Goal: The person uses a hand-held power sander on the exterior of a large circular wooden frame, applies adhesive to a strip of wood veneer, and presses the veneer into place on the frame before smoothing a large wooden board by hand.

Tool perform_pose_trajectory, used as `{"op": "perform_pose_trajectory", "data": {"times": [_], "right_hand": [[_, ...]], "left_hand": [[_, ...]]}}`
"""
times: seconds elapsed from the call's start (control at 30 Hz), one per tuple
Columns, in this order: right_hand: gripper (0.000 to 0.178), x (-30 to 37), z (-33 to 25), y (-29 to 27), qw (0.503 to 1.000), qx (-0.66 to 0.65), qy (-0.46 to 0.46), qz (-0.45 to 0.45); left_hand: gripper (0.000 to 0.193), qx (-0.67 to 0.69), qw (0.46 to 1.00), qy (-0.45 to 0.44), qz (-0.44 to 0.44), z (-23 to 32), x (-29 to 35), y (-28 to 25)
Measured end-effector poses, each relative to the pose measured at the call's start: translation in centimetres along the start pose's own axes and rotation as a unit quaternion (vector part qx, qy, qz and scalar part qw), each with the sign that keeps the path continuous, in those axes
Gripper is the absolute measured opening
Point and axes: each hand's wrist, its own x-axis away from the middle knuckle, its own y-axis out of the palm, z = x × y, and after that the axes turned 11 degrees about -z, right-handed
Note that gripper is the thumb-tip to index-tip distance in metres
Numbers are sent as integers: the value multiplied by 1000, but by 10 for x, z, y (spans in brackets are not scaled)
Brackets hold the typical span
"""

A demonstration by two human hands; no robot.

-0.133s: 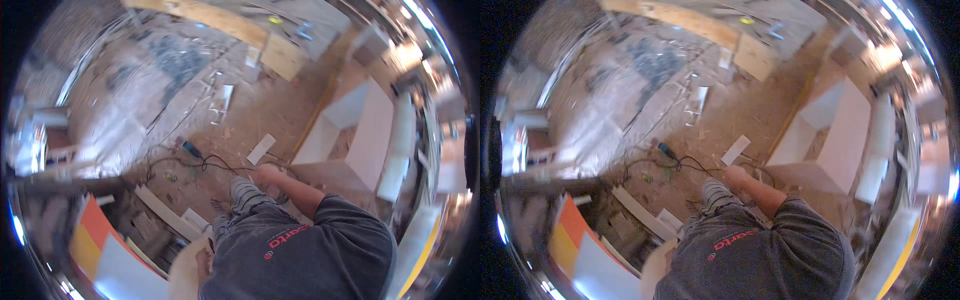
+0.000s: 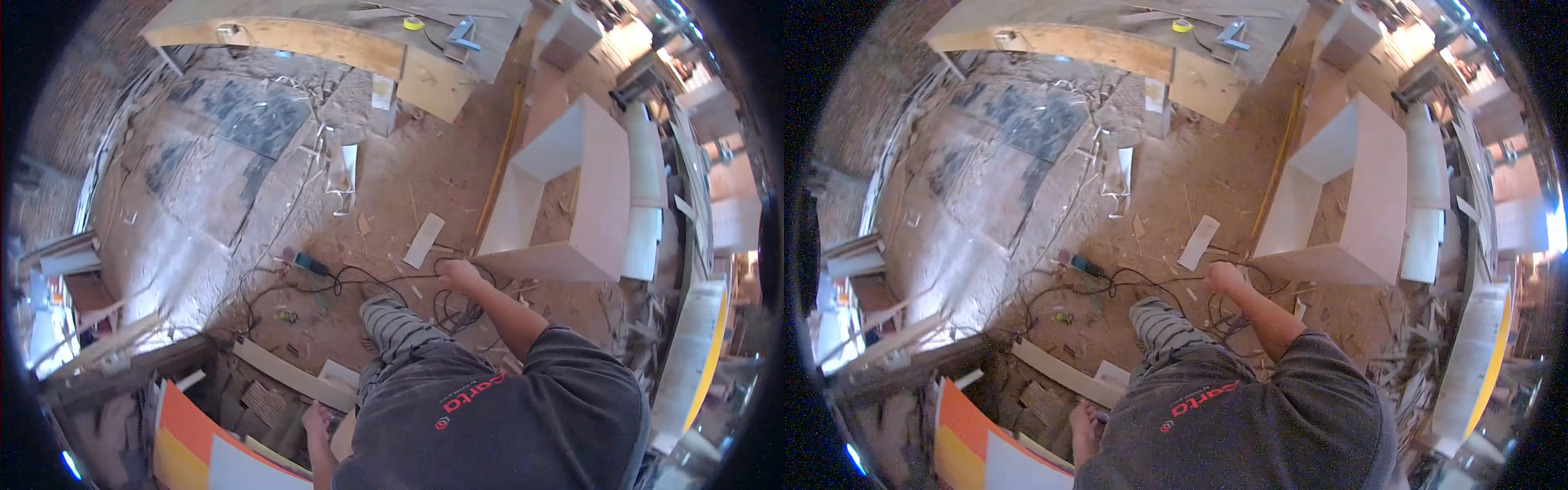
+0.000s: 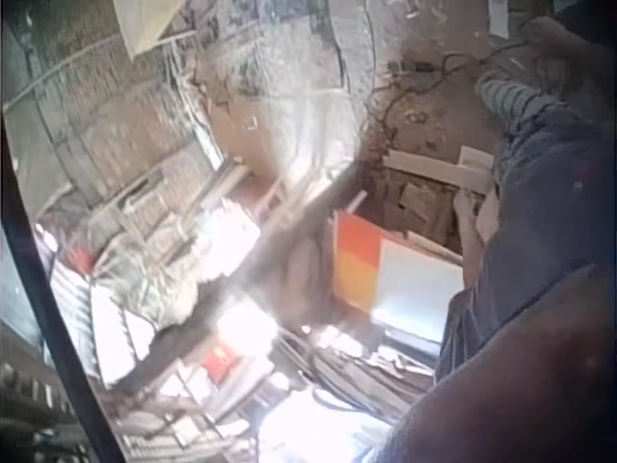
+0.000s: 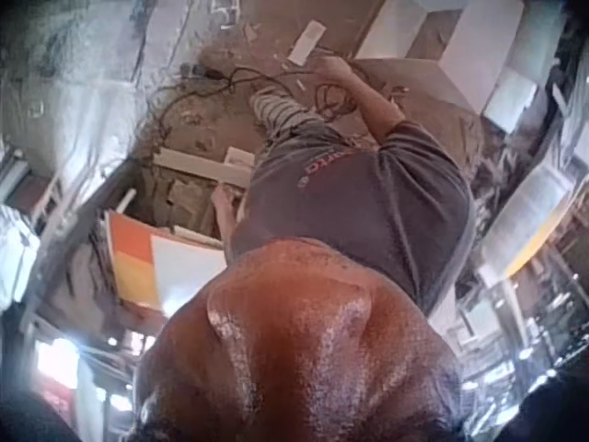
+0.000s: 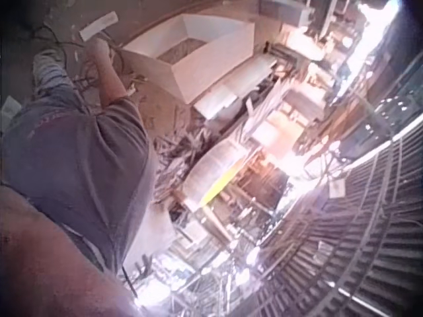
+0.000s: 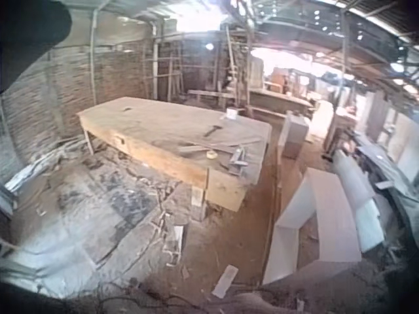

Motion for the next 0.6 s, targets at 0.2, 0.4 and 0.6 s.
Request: {"op": "perform_pose_trajectory", "data": {"times": [0.2,0.4,0.6], "right_hand": [[35,-103,-23,69,997,14,72,-34],[35,-212,-128,147,991,-37,84,-99],[43,-385,-232,197,992,-76,58,-84]], "left_hand": [[41,66,990,44,113,116,-79,-19],[103,-437,898,4,44,199,-135,-19],[118,-498,862,-10,90,185,-212,-61]]}}
